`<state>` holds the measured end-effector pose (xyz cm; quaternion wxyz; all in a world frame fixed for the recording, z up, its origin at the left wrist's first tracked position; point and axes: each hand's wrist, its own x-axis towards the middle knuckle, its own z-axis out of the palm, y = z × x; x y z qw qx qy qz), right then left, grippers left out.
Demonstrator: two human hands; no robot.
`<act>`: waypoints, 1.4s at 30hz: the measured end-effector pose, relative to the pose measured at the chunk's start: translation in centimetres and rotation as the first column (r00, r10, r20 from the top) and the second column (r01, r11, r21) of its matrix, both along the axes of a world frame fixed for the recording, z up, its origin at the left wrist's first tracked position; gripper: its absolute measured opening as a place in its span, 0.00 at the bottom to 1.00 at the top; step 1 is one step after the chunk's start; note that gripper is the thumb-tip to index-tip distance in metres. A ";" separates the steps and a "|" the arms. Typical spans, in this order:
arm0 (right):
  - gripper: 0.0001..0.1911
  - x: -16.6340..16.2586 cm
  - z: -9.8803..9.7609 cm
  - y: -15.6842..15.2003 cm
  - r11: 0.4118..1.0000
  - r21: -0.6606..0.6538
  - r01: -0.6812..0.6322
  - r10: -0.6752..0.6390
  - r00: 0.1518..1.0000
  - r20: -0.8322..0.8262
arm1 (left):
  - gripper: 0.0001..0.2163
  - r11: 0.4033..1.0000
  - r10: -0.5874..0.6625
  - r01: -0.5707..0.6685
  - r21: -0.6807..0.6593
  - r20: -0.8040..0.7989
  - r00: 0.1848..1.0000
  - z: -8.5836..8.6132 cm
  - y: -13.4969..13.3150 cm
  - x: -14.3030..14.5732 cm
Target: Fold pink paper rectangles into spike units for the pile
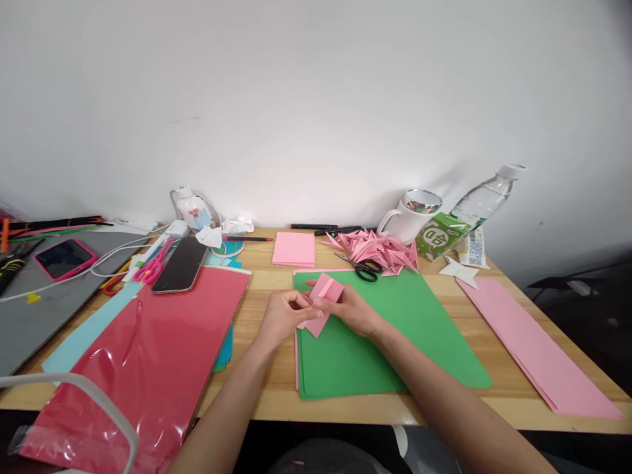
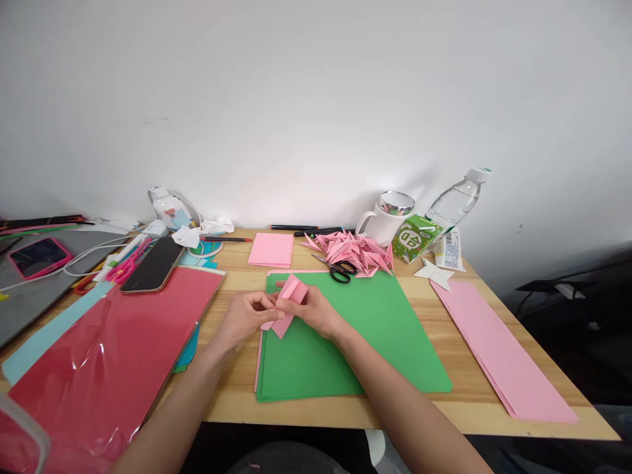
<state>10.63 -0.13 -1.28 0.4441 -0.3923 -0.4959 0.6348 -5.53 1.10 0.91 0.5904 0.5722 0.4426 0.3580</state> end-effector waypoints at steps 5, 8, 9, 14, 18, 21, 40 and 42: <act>0.24 0.4 -0.1 0.2 0.998 0.034 0.046 -0.047 0.999 0.011 | 0.13 0.995 0.076 -0.073 0.073 -0.043 0.996 0.2 -0.1 0.2; 0.21 0.6 -0.3 0.4 0.995 0.025 0.100 -0.101 0.993 0.054 | 0.07 0.971 0.162 -0.145 0.193 -0.075 0.984 0.0 0.1 0.3; 0.21 0.7 -0.3 0.4 0.994 0.012 0.107 -0.107 0.993 0.057 | 0.06 0.963 0.173 -0.150 0.223 -0.089 0.981 0.0 0.2 0.3; 0.21 0.9 -0.1 0.3 0.999 -0.011 0.032 -0.031 0.996 0.080 | 0.14 0.976 0.120 -0.088 0.198 -0.158 0.980 0.0 0.4 -0.2; 0.22 1.1 0.2 0.2 0.999 -0.039 -0.002 0.007 0.994 0.109 | 0.13 0.995 0.057 -0.049 0.089 -0.082 0.995 0.5 0.3 -0.6; 0.20 1.3 0.1 0.3 0.998 -0.061 0.008 -0.002 0.996 0.089 | 0.16 1.000 0.021 -0.021 -0.021 0.007 1.000 0.8 0.1 -0.7; 0.21 1.5 0.6 0.6 0.984 0.099 0.150 -0.147 0.988 -0.041 | 0.11 0.879 0.379 -0.278 -0.388 0.213 0.901 1.0 0.9 -0.8; 0.19 1.6 0.7 0.6 0.983 0.150 0.108 -0.103 0.994 -0.044 | 0.10 0.868 0.398 -0.291 -0.401 0.213 0.893 1.1 1.0 -0.9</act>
